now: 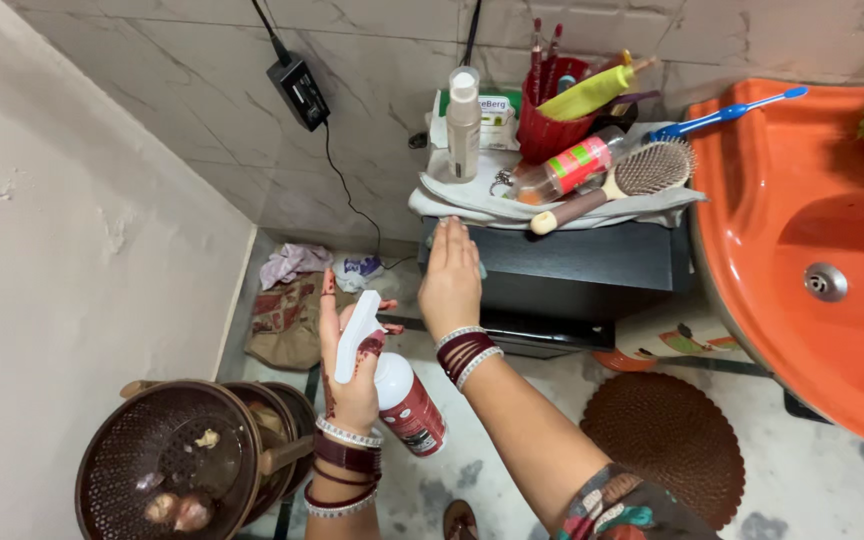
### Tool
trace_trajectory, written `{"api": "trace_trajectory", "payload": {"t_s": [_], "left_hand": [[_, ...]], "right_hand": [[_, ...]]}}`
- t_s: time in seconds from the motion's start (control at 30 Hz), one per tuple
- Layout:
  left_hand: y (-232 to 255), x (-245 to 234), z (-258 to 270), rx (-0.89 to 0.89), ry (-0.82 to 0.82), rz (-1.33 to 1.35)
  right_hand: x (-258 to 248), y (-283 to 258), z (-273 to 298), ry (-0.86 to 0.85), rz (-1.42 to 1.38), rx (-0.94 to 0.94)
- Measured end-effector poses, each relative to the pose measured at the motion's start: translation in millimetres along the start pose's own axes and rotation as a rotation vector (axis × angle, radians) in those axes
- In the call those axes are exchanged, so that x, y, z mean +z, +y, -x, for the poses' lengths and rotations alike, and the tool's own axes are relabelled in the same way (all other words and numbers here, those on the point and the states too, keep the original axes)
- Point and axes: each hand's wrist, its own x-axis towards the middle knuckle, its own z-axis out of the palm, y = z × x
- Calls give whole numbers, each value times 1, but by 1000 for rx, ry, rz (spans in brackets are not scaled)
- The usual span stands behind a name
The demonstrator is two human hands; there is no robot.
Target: The person cleans the exterior of a black bathroom cabinet using a spray bottle and a cloth. They repeatedly spray the surface and wipe it down, focusing on the front and side panels of the cabinet next to a pedestal sink.
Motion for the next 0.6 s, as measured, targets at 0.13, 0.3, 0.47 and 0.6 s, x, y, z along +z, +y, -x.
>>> {"api": "trace_trajectory", "payload": {"t_s": [0.13, 0.3, 0.47, 0.6], "left_hand": [[-6, -12, 2, -7, 26, 3], [-5, -14, 8, -48, 40, -6], [5, -6, 11, 13, 15, -15], [11, 4, 15, 2, 18, -32]], "right_hand": [[12, -11, -6, 32, -28, -43], [-1, -5, -5, 15, -94, -153], [-28, 18, -13, -158, -201, -393], [-40, 37, -21, -308, -239, -545]]}}
